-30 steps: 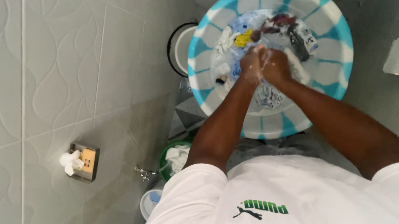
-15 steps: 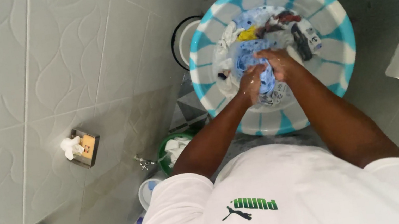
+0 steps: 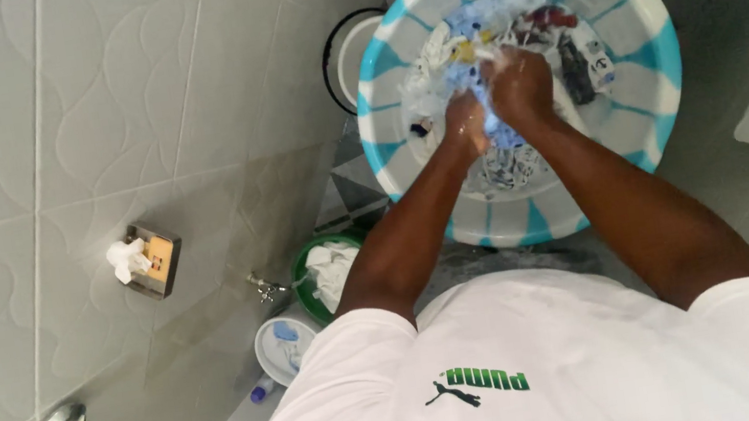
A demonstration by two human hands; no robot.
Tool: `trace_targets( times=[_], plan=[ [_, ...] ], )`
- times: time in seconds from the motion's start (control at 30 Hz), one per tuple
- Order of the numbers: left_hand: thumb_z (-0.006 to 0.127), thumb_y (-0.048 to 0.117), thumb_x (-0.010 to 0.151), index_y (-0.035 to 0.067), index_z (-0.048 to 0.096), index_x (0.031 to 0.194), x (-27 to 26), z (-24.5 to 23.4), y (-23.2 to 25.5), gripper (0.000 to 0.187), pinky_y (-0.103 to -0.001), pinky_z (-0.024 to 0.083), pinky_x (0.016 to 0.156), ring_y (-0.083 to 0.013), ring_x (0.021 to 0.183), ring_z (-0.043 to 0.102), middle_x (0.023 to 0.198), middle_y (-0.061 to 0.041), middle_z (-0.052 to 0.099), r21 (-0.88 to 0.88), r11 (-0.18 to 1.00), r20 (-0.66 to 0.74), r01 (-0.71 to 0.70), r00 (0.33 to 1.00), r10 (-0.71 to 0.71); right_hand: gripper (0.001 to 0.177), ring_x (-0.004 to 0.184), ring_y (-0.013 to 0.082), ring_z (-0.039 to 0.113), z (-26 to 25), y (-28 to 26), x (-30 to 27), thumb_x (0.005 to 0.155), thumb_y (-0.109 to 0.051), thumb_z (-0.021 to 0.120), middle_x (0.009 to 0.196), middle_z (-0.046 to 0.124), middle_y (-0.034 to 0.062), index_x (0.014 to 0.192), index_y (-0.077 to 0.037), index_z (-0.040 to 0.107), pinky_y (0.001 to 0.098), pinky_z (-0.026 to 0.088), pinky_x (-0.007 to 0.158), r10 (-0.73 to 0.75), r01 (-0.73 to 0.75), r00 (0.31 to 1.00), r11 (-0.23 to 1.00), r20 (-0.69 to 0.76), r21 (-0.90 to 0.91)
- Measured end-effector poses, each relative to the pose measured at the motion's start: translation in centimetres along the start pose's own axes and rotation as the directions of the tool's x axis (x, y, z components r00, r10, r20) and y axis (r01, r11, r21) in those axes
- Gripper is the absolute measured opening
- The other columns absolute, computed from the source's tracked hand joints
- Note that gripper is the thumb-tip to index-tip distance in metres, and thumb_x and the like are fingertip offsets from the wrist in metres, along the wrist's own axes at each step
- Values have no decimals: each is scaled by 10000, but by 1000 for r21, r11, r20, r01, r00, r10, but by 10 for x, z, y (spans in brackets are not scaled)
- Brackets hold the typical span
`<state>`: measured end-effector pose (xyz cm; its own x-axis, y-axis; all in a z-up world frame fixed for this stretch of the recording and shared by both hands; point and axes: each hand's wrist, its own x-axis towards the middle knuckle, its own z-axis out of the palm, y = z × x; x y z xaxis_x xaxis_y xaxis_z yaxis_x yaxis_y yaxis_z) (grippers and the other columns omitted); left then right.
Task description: The person hand-washes several small garments in a blue-and-white patterned basin, scrubbing and wringing each item. They rinse a blue cloth in a green bucket under a running tap, then return to the basin to continue washing a white patterned cloth.
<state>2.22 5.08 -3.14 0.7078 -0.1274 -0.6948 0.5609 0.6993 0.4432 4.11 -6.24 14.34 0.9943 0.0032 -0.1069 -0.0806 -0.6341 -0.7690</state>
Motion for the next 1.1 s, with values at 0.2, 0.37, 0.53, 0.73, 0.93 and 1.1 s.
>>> trace_targets(
  times=[0.2, 0.37, 0.53, 0.73, 0.93, 1.1],
  plan=[
    [629, 334, 1062, 49, 611, 1333, 13, 11, 38, 393, -426, 534, 818, -260, 961, 614, 1108, -121, 647, 182, 977, 125, -107, 989, 85, 247, 834, 388, 693, 44, 98, 43, 1044, -235, 634, 918, 722, 229, 931, -38, 728, 484, 524, 752, 114, -115, 993, 993, -27, -33],
    [669, 341, 973, 43, 619, 1296, -19, 48, 65, 443, -423, 551, 850, -214, 994, 632, 1133, -89, 669, 448, 894, 61, -26, 998, -1, 191, 909, 362, 686, 17, 103, 58, 1016, -220, 634, 997, 716, 215, 1033, -45, 708, 470, 524, 805, 123, -256, 947, 846, 296, 468],
    [758, 320, 949, 20, 539, 1372, -78, 56, 72, 563, -454, 541, 984, -234, 1114, 637, 1208, -107, 668, 643, 638, 446, -423, 884, 136, 253, 971, 334, 677, 2, 88, 60, 977, -248, 679, 1064, 700, 190, 1127, -44, 672, 463, 518, 856, 214, -601, 774, 546, 596, 583],
    [712, 427, 942, 46, 525, 1424, -98, 30, 39, 642, -371, 478, 1017, -185, 1176, 594, 1302, -65, 626, 276, 957, 87, -89, 994, 67, 404, 1046, 300, 666, -2, 77, 50, 930, -282, 733, 1145, 681, 161, 1238, -42, 629, 456, 511, 916, 252, -447, 867, 773, 430, 449],
    [737, 243, 916, 35, 581, 1270, -69, 18, 48, 439, -374, 510, 970, -228, 1098, 642, 1210, -116, 669, 298, 919, -37, -258, 959, 281, 532, 1129, 293, 659, -37, 46, -28, 858, -274, 804, 1219, 698, 154, 1302, -23, 651, 461, 487, 997, 124, -213, 778, 974, 616, 73],
    [773, 176, 947, -48, 584, 1246, -76, 0, 26, 419, -454, 539, 949, -284, 1096, 655, 1188, -157, 673, 41, 959, 20, -280, 960, 280, 379, 1154, 259, 674, -67, 73, -22, 1040, -259, 681, 1208, 701, 103, 1333, -30, 605, 443, 581, 1008, 29, -453, 825, 631, 564, 630]
  ],
)
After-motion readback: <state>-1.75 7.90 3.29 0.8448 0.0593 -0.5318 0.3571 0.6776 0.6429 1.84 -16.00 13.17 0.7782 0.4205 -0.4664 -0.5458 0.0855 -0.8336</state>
